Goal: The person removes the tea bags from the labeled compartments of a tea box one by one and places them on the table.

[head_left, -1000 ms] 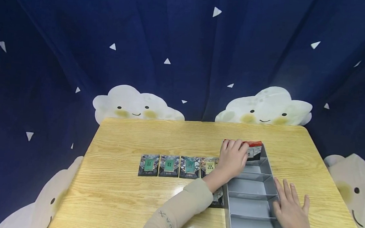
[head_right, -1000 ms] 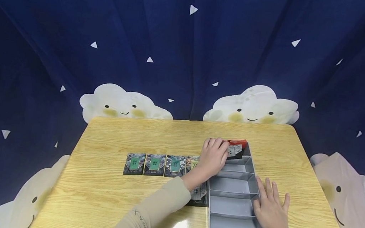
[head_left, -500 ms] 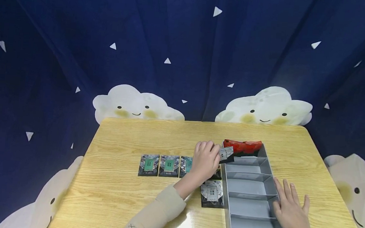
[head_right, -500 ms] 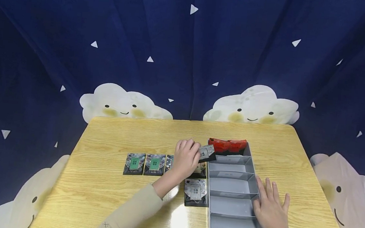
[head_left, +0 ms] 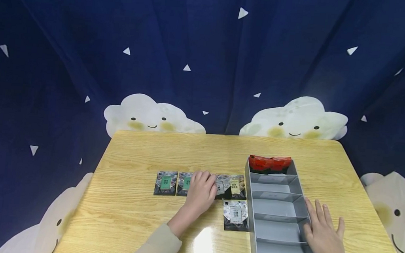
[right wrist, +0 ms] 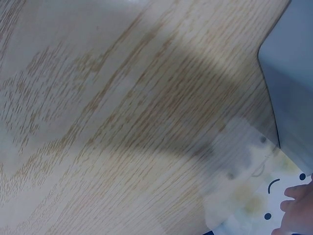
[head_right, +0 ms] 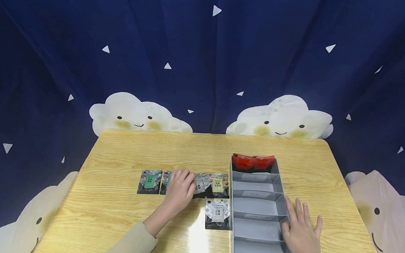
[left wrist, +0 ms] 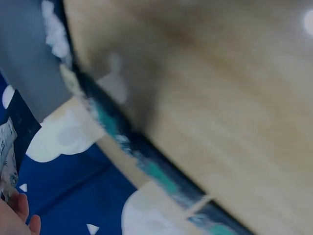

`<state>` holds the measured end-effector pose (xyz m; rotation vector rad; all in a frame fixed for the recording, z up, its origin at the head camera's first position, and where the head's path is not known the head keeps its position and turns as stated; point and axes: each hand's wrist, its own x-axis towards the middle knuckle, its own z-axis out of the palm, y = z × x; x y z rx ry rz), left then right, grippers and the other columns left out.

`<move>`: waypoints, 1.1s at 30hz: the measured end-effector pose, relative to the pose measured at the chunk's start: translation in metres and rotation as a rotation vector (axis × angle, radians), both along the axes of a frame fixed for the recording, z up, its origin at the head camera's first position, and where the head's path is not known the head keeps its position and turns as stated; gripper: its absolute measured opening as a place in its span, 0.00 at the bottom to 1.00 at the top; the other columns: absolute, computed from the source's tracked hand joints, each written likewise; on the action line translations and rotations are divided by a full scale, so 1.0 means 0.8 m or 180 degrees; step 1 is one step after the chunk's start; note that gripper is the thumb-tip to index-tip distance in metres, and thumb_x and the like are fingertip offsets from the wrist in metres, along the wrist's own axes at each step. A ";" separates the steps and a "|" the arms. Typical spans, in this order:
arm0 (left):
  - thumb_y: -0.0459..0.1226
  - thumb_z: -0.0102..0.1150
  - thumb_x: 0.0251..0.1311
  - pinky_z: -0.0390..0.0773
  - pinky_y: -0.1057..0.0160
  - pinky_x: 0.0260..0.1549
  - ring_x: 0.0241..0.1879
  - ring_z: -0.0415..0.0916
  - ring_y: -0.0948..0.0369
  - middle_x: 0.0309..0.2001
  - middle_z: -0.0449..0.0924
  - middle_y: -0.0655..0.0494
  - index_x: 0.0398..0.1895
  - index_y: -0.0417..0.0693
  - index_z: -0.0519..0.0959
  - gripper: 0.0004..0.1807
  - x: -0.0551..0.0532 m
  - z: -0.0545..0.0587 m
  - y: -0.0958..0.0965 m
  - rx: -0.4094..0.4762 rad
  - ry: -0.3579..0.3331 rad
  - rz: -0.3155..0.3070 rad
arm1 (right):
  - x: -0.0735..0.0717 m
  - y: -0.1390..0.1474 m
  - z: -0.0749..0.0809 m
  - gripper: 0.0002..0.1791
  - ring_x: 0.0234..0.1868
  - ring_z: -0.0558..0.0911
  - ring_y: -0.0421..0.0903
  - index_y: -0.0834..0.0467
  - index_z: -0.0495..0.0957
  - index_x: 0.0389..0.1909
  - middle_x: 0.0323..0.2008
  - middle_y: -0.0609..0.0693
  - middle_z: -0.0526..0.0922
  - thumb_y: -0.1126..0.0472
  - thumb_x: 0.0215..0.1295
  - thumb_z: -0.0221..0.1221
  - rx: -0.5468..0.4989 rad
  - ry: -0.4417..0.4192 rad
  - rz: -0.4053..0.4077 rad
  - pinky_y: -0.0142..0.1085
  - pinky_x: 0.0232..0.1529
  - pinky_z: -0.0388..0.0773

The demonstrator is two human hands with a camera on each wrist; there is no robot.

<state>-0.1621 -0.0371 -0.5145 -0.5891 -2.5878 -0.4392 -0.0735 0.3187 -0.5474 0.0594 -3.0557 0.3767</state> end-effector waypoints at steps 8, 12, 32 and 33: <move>0.37 0.41 0.60 0.65 0.56 0.47 0.36 0.65 0.59 0.33 0.71 0.57 0.35 0.52 0.76 0.11 0.014 -0.029 -0.028 -0.0161 -0.0315 -0.0050 | 0.000 0.000 0.000 0.40 0.69 0.38 0.62 0.47 0.34 0.72 0.69 0.63 0.45 0.59 0.63 0.44 0.0019 0.0012 0.0001 0.60 0.57 0.17; 0.38 0.42 0.60 0.66 0.55 0.49 0.39 0.68 0.58 0.36 0.75 0.57 0.37 0.51 0.77 0.12 0.017 -0.043 -0.036 -0.0225 -0.0504 -0.0125 | 0.000 0.000 0.000 0.40 0.69 0.38 0.62 0.47 0.34 0.72 0.69 0.63 0.46 0.59 0.63 0.45 0.0014 0.0012 0.0007 0.60 0.57 0.17; 0.43 0.41 0.63 0.65 0.54 0.51 0.44 0.67 0.57 0.44 0.72 0.55 0.45 0.54 0.73 0.12 0.026 -0.089 -0.032 -0.1002 -0.0701 -0.0090 | 0.000 0.000 -0.001 0.40 0.69 0.41 0.62 0.47 0.35 0.72 0.68 0.64 0.47 0.59 0.63 0.45 -0.0025 0.0027 -0.0007 0.62 0.57 0.19; 0.44 0.42 0.64 0.65 0.54 0.51 0.44 0.66 0.57 0.44 0.71 0.54 0.45 0.54 0.72 0.12 0.026 -0.091 -0.031 -0.1023 -0.0713 -0.0064 | 0.000 0.000 -0.001 0.40 0.69 0.41 0.62 0.46 0.35 0.72 0.68 0.64 0.47 0.59 0.63 0.45 -0.0029 0.0025 -0.0006 0.62 0.57 0.19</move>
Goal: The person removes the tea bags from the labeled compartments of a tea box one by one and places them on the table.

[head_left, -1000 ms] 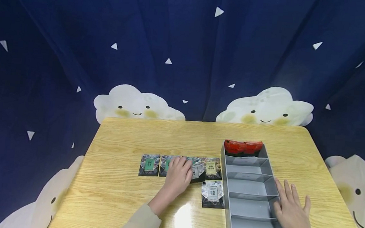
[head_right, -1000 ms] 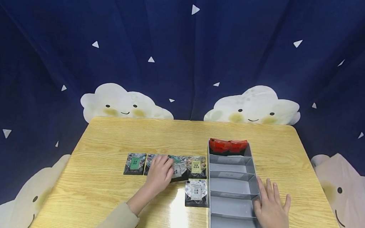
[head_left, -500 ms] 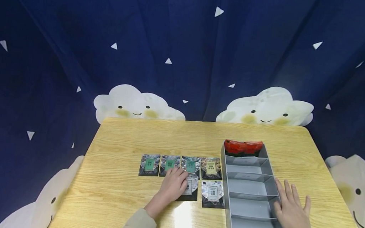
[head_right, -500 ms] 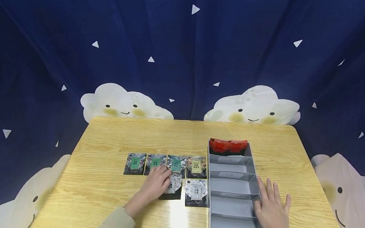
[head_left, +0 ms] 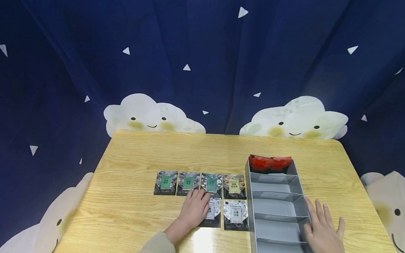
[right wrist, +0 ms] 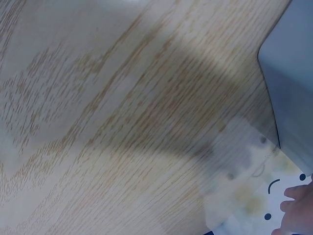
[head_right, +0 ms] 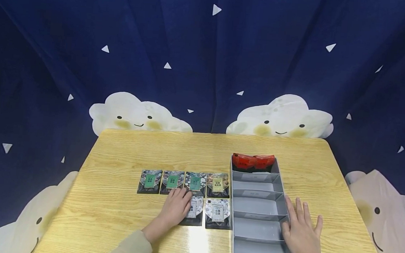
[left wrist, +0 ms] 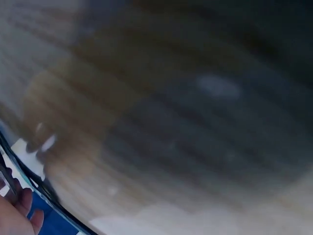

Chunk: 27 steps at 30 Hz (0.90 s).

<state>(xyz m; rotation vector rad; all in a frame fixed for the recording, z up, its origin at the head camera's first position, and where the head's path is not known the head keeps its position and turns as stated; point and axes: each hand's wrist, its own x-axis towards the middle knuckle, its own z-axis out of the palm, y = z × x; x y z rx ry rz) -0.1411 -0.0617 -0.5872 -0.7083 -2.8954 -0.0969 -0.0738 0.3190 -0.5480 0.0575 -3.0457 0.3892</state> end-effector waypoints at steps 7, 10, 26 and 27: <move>0.45 0.42 0.64 0.64 0.55 0.50 0.43 0.65 0.57 0.42 0.69 0.55 0.46 0.54 0.70 0.12 0.003 -0.008 0.006 -0.0166 0.0080 0.0106 | 0.000 0.000 0.000 0.40 0.69 0.41 0.63 0.47 0.34 0.72 0.69 0.63 0.47 0.59 0.63 0.45 0.0021 -0.0001 0.0000 0.63 0.57 0.20; 0.45 0.41 0.64 0.64 0.55 0.51 0.44 0.66 0.57 0.42 0.70 0.55 0.46 0.54 0.70 0.12 0.005 -0.011 0.008 -0.0240 0.0106 0.0131 | -0.001 0.000 0.000 0.41 0.69 0.41 0.63 0.46 0.34 0.72 0.68 0.64 0.47 0.59 0.63 0.45 0.0015 0.0014 0.0016 0.63 0.57 0.20; 0.46 0.40 0.63 0.61 0.55 0.51 0.42 0.64 0.57 0.41 0.67 0.55 0.44 0.55 0.68 0.11 0.006 -0.019 0.010 -0.0436 0.0299 0.0195 | -0.001 -0.001 0.001 0.42 0.68 0.43 0.64 0.46 0.34 0.72 0.68 0.64 0.47 0.59 0.62 0.46 0.0041 0.0020 0.0014 0.63 0.57 0.21; 0.46 0.39 0.63 0.61 0.55 0.50 0.42 0.64 0.57 0.41 0.67 0.55 0.44 0.55 0.68 0.11 0.006 -0.019 0.010 -0.0431 0.0297 0.0199 | 0.000 -0.001 0.001 0.42 0.69 0.43 0.64 0.46 0.34 0.72 0.68 0.64 0.48 0.59 0.62 0.47 0.0040 0.0019 0.0013 0.63 0.57 0.20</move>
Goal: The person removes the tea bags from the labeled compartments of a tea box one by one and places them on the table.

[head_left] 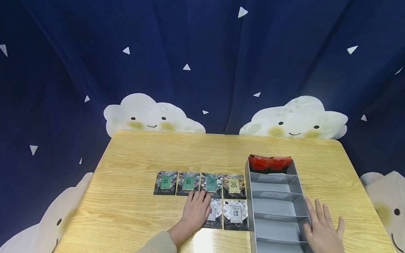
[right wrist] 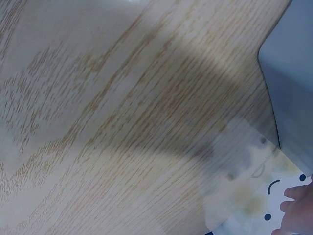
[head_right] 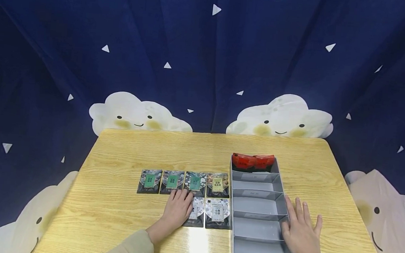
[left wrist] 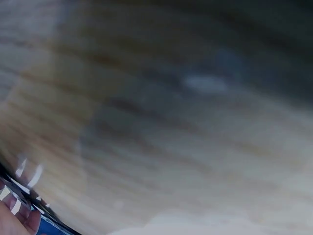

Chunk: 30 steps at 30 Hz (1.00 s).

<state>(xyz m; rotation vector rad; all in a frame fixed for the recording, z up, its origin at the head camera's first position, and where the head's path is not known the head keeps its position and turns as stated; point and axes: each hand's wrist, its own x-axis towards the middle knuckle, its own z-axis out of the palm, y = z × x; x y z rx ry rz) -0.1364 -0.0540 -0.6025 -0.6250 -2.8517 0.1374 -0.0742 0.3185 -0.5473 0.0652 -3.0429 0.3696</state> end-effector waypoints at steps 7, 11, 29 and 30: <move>0.46 0.40 0.63 0.61 0.55 0.48 0.39 0.63 0.57 0.40 0.65 0.55 0.42 0.55 0.67 0.10 0.000 0.000 -0.001 0.0067 0.0054 0.0007 | 0.001 0.000 0.000 0.41 0.69 0.42 0.63 0.46 0.34 0.72 0.68 0.64 0.47 0.59 0.62 0.46 -0.0017 0.0002 0.0000 0.62 0.58 0.19; 0.45 0.42 0.62 0.61 0.55 0.46 0.38 0.62 0.56 0.39 0.65 0.55 0.41 0.54 0.68 0.09 -0.002 0.001 -0.002 0.0202 0.0131 0.0007 | 0.000 0.001 -0.001 0.41 0.69 0.41 0.63 0.46 0.35 0.72 0.68 0.64 0.48 0.59 0.62 0.46 -0.0037 0.0003 0.0007 0.62 0.57 0.18; 0.45 0.43 0.64 0.62 0.55 0.47 0.41 0.64 0.58 0.39 0.66 0.57 0.44 0.55 0.69 0.09 -0.069 0.062 0.056 0.0388 0.0269 0.0018 | 0.002 0.001 0.000 0.39 0.69 0.41 0.63 0.47 0.36 0.72 0.68 0.65 0.48 0.59 0.63 0.44 -0.0045 -0.0020 -0.0012 0.61 0.57 0.18; 0.45 0.42 0.65 0.62 0.56 0.47 0.41 0.64 0.58 0.39 0.67 0.57 0.44 0.55 0.69 0.10 -0.075 0.065 0.062 0.0383 0.0244 -0.0004 | 0.002 0.001 0.000 0.39 0.69 0.40 0.63 0.47 0.36 0.72 0.68 0.65 0.48 0.59 0.63 0.44 -0.0043 -0.0026 -0.0011 0.61 0.57 0.17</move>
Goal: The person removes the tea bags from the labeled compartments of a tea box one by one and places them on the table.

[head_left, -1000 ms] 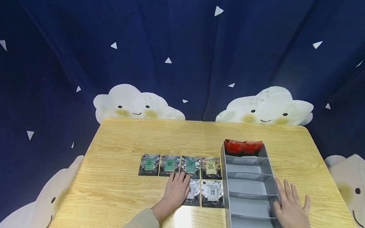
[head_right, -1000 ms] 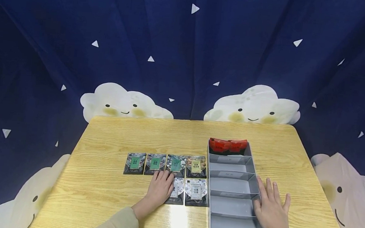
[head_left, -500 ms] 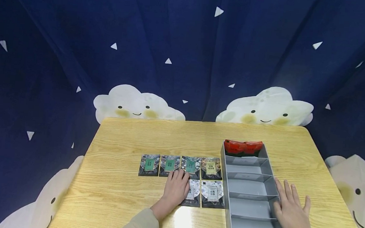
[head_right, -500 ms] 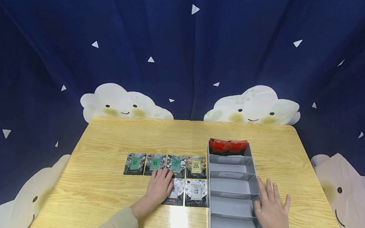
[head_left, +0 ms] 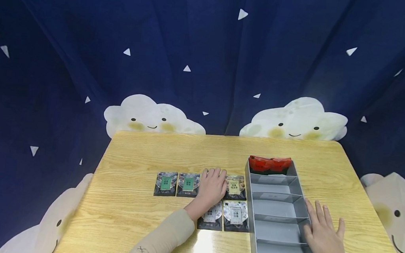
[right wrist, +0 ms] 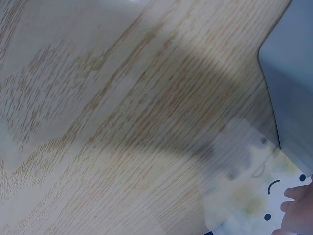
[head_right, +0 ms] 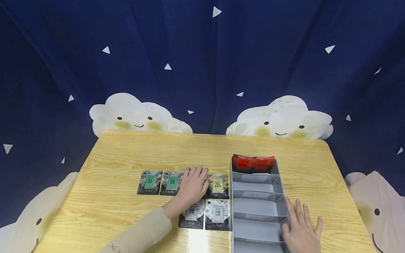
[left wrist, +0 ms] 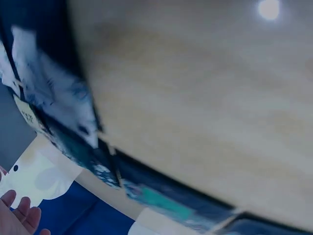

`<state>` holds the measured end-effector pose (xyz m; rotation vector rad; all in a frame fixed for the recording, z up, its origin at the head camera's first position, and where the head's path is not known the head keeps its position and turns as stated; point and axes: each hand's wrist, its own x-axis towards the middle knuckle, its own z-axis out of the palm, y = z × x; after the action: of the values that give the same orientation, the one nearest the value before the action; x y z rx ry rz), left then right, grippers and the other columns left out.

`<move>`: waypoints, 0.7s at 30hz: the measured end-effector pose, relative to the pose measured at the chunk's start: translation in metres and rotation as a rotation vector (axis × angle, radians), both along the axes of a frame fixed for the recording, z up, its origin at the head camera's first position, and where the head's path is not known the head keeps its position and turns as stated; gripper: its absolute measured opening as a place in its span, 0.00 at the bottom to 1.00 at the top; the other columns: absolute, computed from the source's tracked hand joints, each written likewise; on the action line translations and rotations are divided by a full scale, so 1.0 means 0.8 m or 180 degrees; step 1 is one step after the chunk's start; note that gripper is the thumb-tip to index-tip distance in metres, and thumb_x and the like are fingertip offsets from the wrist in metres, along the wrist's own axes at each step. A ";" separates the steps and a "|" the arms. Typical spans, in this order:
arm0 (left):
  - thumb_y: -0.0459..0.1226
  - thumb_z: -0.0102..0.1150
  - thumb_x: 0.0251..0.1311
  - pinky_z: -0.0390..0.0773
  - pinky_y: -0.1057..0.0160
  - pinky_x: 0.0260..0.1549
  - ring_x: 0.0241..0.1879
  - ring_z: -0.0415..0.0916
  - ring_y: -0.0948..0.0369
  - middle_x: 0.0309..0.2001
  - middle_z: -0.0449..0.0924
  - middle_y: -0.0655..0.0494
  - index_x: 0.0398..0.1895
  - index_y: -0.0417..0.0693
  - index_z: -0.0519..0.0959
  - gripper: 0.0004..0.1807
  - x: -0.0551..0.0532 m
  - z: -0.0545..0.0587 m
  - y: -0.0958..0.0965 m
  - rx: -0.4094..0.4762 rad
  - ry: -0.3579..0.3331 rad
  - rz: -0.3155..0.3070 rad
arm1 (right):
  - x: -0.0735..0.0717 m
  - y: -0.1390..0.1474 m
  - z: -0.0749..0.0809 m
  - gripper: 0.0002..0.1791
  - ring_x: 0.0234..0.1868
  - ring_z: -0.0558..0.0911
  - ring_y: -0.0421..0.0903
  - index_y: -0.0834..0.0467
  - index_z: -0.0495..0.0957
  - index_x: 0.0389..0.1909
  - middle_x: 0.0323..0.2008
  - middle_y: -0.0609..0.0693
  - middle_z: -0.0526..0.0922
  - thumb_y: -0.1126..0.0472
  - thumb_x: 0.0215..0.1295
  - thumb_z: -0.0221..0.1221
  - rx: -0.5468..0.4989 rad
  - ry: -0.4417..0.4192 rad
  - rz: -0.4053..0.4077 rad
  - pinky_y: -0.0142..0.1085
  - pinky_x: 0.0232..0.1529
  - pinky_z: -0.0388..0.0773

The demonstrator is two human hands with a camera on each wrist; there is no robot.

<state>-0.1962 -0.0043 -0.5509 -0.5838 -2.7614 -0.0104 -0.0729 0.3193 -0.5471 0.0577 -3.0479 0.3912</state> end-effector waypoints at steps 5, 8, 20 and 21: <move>0.45 0.37 0.66 0.62 0.56 0.50 0.43 0.65 0.59 0.44 0.68 0.59 0.47 0.58 0.69 0.12 -0.027 0.012 0.033 -0.0049 -0.0174 -0.0124 | 0.001 0.001 -0.001 0.39 0.69 0.40 0.62 0.47 0.36 0.72 0.68 0.65 0.48 0.59 0.63 0.44 -0.0006 0.0007 -0.0001 0.60 0.57 0.17; 0.46 0.36 0.66 0.62 0.56 0.52 0.45 0.65 0.60 0.47 0.69 0.60 0.50 0.58 0.68 0.14 -0.041 0.018 0.051 -0.0090 -0.0219 -0.0179 | 0.001 0.001 -0.001 0.39 0.69 0.39 0.62 0.47 0.36 0.72 0.68 0.64 0.47 0.59 0.63 0.44 -0.0027 0.0015 -0.0003 0.60 0.57 0.17; 0.47 0.32 0.67 0.58 0.58 0.54 0.51 0.61 0.62 0.52 0.64 0.62 0.57 0.61 0.64 0.18 -0.075 0.034 0.100 -0.0131 -0.0610 -0.0124 | -0.001 -0.002 0.001 0.40 0.69 0.41 0.62 0.46 0.35 0.72 0.68 0.64 0.49 0.59 0.63 0.45 -0.0014 0.0063 0.0022 0.63 0.58 0.21; 0.47 0.31 0.67 0.58 0.58 0.55 0.52 0.61 0.62 0.53 0.64 0.63 0.58 0.61 0.64 0.18 -0.077 0.036 0.104 -0.0147 -0.0652 -0.0121 | -0.001 -0.002 0.001 0.40 0.69 0.41 0.61 0.47 0.36 0.72 0.68 0.65 0.49 0.59 0.63 0.45 -0.0018 0.0075 0.0027 0.63 0.58 0.21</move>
<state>-0.2574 0.0790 -0.5223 -0.6824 -2.9546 -0.0161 -0.0733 0.3179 -0.5460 0.0744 -3.0243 0.3968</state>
